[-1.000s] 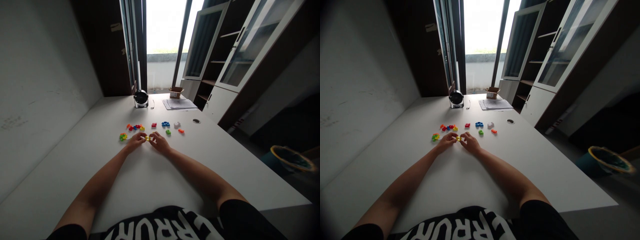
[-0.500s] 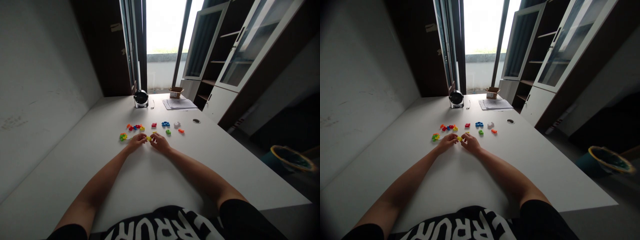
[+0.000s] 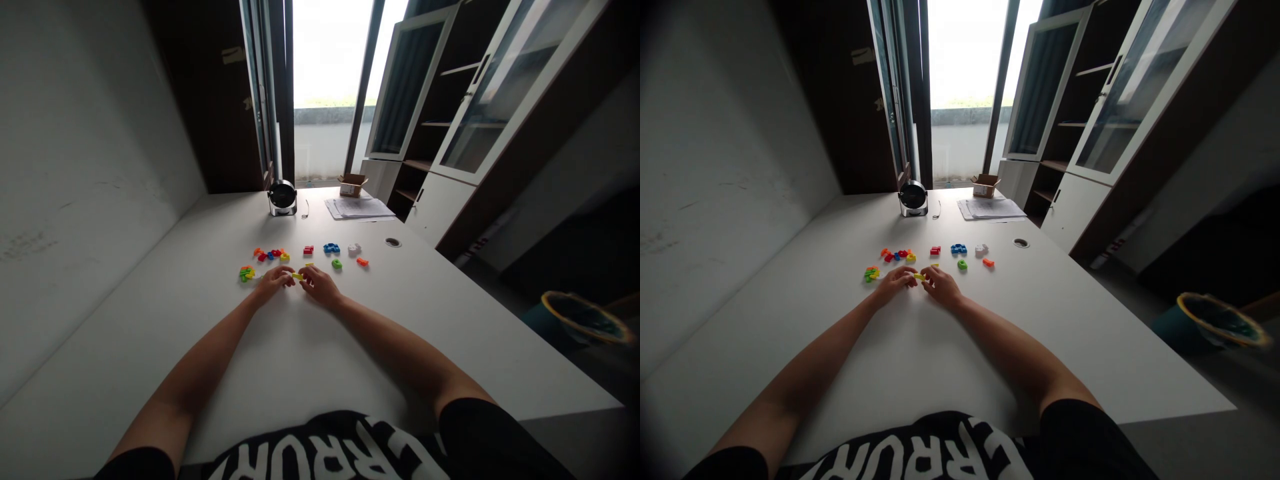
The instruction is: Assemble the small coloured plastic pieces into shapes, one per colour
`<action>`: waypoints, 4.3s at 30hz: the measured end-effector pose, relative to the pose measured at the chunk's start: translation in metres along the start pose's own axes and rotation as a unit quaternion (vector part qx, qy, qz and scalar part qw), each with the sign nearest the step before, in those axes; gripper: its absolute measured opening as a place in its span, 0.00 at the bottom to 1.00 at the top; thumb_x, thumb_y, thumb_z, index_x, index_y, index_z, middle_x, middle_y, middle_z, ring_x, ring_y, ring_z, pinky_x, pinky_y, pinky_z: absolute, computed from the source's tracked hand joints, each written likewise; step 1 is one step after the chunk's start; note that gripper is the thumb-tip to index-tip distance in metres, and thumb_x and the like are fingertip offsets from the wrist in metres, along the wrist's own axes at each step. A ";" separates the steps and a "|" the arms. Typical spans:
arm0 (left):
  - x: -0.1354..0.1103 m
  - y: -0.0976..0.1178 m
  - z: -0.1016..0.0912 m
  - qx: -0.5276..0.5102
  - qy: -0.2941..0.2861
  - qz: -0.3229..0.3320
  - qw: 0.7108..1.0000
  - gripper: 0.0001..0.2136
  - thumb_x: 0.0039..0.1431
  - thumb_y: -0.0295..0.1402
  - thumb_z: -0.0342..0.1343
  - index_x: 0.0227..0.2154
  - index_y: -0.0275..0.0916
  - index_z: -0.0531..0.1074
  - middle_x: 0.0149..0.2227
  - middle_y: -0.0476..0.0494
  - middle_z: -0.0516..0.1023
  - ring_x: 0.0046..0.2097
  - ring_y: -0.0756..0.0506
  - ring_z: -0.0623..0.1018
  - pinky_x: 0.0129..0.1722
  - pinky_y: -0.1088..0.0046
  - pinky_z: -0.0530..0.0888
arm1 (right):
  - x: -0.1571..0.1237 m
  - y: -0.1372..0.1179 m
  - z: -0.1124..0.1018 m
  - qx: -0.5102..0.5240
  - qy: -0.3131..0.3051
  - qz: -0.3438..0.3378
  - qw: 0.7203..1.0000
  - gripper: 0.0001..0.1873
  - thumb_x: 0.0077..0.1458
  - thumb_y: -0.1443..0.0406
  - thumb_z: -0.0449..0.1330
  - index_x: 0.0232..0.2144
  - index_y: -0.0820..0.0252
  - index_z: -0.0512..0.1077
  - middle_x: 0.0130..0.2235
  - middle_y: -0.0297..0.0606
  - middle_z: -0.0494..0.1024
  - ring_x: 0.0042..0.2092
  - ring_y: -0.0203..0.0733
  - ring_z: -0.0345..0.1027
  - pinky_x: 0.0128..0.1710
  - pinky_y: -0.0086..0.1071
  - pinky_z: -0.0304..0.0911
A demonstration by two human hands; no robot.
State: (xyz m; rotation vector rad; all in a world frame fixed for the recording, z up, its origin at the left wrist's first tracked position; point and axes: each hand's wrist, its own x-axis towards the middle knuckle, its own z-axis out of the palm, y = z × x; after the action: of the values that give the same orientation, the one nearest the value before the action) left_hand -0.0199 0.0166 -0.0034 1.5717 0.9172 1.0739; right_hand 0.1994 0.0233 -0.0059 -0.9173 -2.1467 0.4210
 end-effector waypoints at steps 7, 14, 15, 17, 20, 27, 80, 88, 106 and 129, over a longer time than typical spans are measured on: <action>0.003 -0.003 0.001 0.006 0.015 -0.002 1.000 0.18 0.62 0.44 0.58 0.46 0.33 0.73 0.34 0.38 0.82 0.35 0.45 0.79 0.38 0.69 0.73 | -0.001 0.000 0.000 0.010 0.007 -0.025 1.000 0.11 0.61 0.70 0.59 0.46 0.56 0.72 0.44 0.38 0.75 0.33 0.33 0.70 0.34 0.27 0.65; 0.002 -0.004 0.001 0.016 0.009 -0.002 1.000 0.19 0.63 0.44 0.57 0.47 0.33 0.73 0.35 0.38 0.82 0.36 0.45 0.80 0.39 0.68 0.74 | -0.001 0.003 0.001 -0.005 0.009 -0.042 0.999 0.11 0.63 0.70 0.58 0.47 0.55 0.73 0.45 0.38 0.75 0.32 0.32 0.70 0.35 0.27 0.65; 0.002 -0.004 0.001 0.016 0.009 -0.003 1.000 0.19 0.63 0.44 0.57 0.48 0.33 0.73 0.35 0.38 0.82 0.36 0.45 0.80 0.39 0.68 0.74 | -0.001 0.003 0.001 -0.007 0.010 -0.045 0.999 0.11 0.63 0.70 0.58 0.47 0.54 0.73 0.45 0.38 0.75 0.32 0.32 0.69 0.35 0.27 0.65; 0.002 -0.003 0.001 0.020 0.007 -0.002 1.000 0.19 0.63 0.44 0.58 0.48 0.33 0.73 0.34 0.38 0.82 0.36 0.45 0.80 0.40 0.67 0.74 | -0.001 0.003 0.002 -0.012 0.008 -0.050 0.999 0.12 0.63 0.70 0.58 0.47 0.54 0.73 0.45 0.38 0.75 0.32 0.32 0.69 0.35 0.27 0.65; 0.000 -0.001 0.001 0.037 0.004 0.001 0.999 0.20 0.61 0.44 0.60 0.50 0.34 0.73 0.34 0.39 0.82 0.37 0.45 0.79 0.40 0.68 0.74 | -0.001 0.003 0.001 -0.019 0.005 -0.056 0.998 0.12 0.64 0.70 0.58 0.48 0.54 0.73 0.45 0.38 0.75 0.32 0.33 0.69 0.35 0.27 0.65; -0.001 -0.001 0.000 0.052 0.000 0.004 0.999 0.20 0.61 0.43 0.59 0.50 0.35 0.75 0.33 0.41 0.81 0.36 0.46 0.78 0.38 0.69 0.73 | -0.001 0.002 0.000 -0.023 0.005 -0.063 0.998 0.12 0.64 0.69 0.57 0.48 0.53 0.73 0.44 0.38 0.75 0.32 0.33 0.69 0.35 0.27 0.65; -0.001 0.002 0.003 0.034 -0.002 -0.002 0.999 0.20 0.59 0.45 0.62 0.47 0.36 0.74 0.33 0.41 0.81 0.37 0.46 0.78 0.40 0.69 0.72 | -0.001 -0.005 -0.004 0.005 0.017 -0.005 1.000 0.10 0.64 0.61 0.59 0.47 0.57 0.69 0.43 0.39 0.75 0.32 0.34 0.72 0.32 0.28 0.65; -0.002 0.005 0.004 0.032 -0.007 -0.003 0.999 0.20 0.59 0.45 0.62 0.47 0.36 0.73 0.34 0.41 0.81 0.37 0.46 0.78 0.39 0.70 0.71 | 0.000 -0.003 -0.002 0.008 0.012 0.001 1.000 0.11 0.63 0.61 0.60 0.47 0.57 0.69 0.40 0.38 0.76 0.31 0.34 0.71 0.32 0.28 0.65; 0.001 -0.001 0.002 0.008 -0.006 0.001 1.000 0.17 0.57 0.40 0.64 0.46 0.36 0.73 0.34 0.43 0.80 0.35 0.48 0.76 0.37 0.72 0.70 | 0.000 -0.003 -0.002 0.003 0.007 -0.004 1.000 0.10 0.62 0.64 0.61 0.46 0.55 0.71 0.36 0.35 0.78 0.31 0.35 0.71 0.32 0.28 0.65; 0.002 -0.007 -0.002 0.007 0.004 -0.012 1.000 0.17 0.59 0.41 0.63 0.46 0.35 0.73 0.34 0.42 0.80 0.36 0.46 0.79 0.40 0.69 0.73 | 0.001 -0.001 0.000 0.013 -0.005 -0.006 1.000 0.10 0.60 0.66 0.61 0.45 0.56 0.71 0.37 0.35 0.78 0.32 0.35 0.71 0.33 0.28 0.65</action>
State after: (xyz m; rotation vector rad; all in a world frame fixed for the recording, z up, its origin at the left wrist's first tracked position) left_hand -0.0215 0.0206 -0.0095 1.5645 0.9483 1.0596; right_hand 0.1989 0.0235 -0.0049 -0.8891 -2.1494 0.4480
